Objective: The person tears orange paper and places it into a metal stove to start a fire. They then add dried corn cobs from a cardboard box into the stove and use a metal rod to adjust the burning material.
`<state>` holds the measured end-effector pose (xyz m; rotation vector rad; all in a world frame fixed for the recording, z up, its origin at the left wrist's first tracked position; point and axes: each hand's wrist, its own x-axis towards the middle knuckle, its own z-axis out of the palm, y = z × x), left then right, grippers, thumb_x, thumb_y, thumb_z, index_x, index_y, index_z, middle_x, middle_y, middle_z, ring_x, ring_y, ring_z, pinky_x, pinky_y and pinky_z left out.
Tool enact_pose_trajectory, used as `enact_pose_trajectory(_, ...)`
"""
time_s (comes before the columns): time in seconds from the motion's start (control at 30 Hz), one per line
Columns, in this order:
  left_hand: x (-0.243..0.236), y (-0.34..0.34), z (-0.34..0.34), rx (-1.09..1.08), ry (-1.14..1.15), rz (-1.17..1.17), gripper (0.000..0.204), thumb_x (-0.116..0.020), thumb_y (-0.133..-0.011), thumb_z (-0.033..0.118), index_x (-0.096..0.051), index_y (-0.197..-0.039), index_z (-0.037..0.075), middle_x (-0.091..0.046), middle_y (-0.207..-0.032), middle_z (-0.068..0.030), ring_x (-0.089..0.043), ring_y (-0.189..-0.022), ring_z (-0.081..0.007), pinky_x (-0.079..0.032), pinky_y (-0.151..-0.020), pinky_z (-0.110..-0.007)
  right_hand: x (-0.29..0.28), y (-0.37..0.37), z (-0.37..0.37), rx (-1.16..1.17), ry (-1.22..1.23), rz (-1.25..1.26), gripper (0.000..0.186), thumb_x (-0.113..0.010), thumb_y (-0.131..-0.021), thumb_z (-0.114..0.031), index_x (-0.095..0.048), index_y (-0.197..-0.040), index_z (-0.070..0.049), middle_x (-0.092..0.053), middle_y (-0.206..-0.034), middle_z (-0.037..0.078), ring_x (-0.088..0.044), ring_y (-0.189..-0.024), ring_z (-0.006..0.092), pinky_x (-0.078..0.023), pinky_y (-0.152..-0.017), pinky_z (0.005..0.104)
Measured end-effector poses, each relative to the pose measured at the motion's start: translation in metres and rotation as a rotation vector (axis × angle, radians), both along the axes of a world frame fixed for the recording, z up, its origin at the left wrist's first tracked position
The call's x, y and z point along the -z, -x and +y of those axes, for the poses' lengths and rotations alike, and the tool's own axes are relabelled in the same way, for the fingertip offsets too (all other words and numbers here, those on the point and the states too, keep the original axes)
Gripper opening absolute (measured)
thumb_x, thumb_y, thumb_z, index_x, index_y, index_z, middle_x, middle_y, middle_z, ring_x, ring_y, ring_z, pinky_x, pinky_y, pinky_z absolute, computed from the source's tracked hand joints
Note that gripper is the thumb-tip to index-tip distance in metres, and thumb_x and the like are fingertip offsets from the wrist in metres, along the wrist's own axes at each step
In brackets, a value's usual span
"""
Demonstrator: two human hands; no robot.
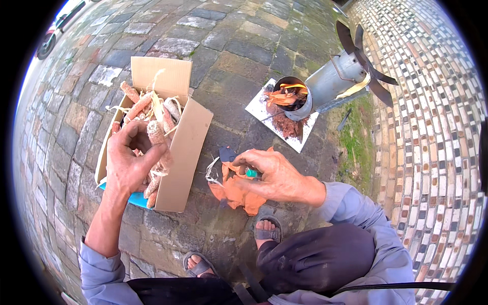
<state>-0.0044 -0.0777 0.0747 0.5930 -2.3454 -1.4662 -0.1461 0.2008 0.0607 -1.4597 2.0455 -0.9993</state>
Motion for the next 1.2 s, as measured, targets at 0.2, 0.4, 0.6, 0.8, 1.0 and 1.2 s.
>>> enact_pose_trajectory(0.2, -0.022, 0.015, 0.050, -0.122, -0.819, 0.238, 0.041, -0.080, -0.081, 0.017, -0.059, -0.107, -0.006, -0.067, -0.087, -0.0121, -0.067, -0.072, -0.0167, -0.058, -0.069, -0.030, -0.014, -0.012, -0.005, 0.139, 0.069, -0.207, 0.047, -0.081, -0.084, -0.030, -0.057, -0.112, -0.002, -0.068, -0.093, 0.011, -0.068, -0.081, 0.0227, -0.054, -0.071, 0.0364)
enact_pose_trajectory(0.4, -0.027, 0.010, 0.059, -0.072, -1.036, 0.172, 0.040, -0.077, -0.084, 0.018, -0.056, -0.109, -0.006, -0.069, -0.095, -0.0162, -0.071, -0.076, -0.0209, -0.060, -0.070, -0.030, -0.026, -0.007, 0.006, 0.306, 0.306, -0.310, 0.046, -0.081, -0.085, -0.031, -0.057, -0.111, -0.001, -0.063, -0.089, 0.003, -0.052, -0.074, 0.0078, -0.046, -0.065, 0.0260)
enact_pose_trajectory(0.6, -0.028, 0.011, 0.065, 0.077, -0.908, 0.233, 0.038, -0.078, -0.084, 0.012, -0.055, -0.110, -0.003, -0.069, -0.096, -0.0133, -0.070, -0.077, -0.0184, -0.060, -0.072, -0.030, -0.085, 0.009, 0.029, 0.371, 0.285, -0.196, 0.032, -0.077, -0.086, -0.016, -0.063, -0.110, 0.001, -0.063, -0.091, 0.000, -0.055, -0.078, 0.0061, -0.045, -0.067, 0.0227)
enact_pose_trajectory(0.8, -0.010, 0.007, 0.056, 0.082, -0.757, 0.137, 0.023, -0.076, -0.085, 0.004, -0.061, -0.102, -0.002, -0.068, -0.090, -0.0084, -0.068, -0.078, -0.0160, -0.059, -0.072, -0.031, -0.203, 0.105, 0.098, 0.771, 0.466, 0.416, 0.034, -0.074, -0.086, -0.024, -0.067, -0.109, -0.001, -0.058, -0.074, -0.003, -0.042, -0.053, 0.0009, -0.030, -0.046, 0.0162)
enact_pose_trajectory(1.0, -0.005, 0.009, 0.051, 0.016, -0.719, 0.116, 0.019, -0.075, -0.086, 0.006, -0.061, -0.096, -0.001, -0.068, -0.087, -0.0076, -0.067, -0.073, -0.0147, -0.058, -0.071, -0.029, -0.251, 0.224, 0.155, 0.935, 0.251, 0.712, 0.040, -0.077, -0.083, -0.031, -0.072, -0.111, -0.003, -0.061, -0.075, -0.001, -0.049, -0.065, 0.0066, -0.038, -0.058, 0.0225)
enact_pose_trajectory(1.2, -0.006, 0.008, 0.050, 0.010, -0.706, 0.120, 0.019, -0.075, -0.085, 0.007, -0.061, -0.096, 0.000, -0.067, -0.086, -0.0074, -0.067, -0.073, -0.0147, -0.058, -0.071, -0.029, -0.253, 0.252, 0.151, 0.939, -0.119, 0.840, 0.044, -0.073, -0.080, -0.038, -0.073, -0.109, -0.006, -0.071, -0.084, 0.008, -0.064, -0.075, 0.0164, -0.049, -0.070, 0.0314)
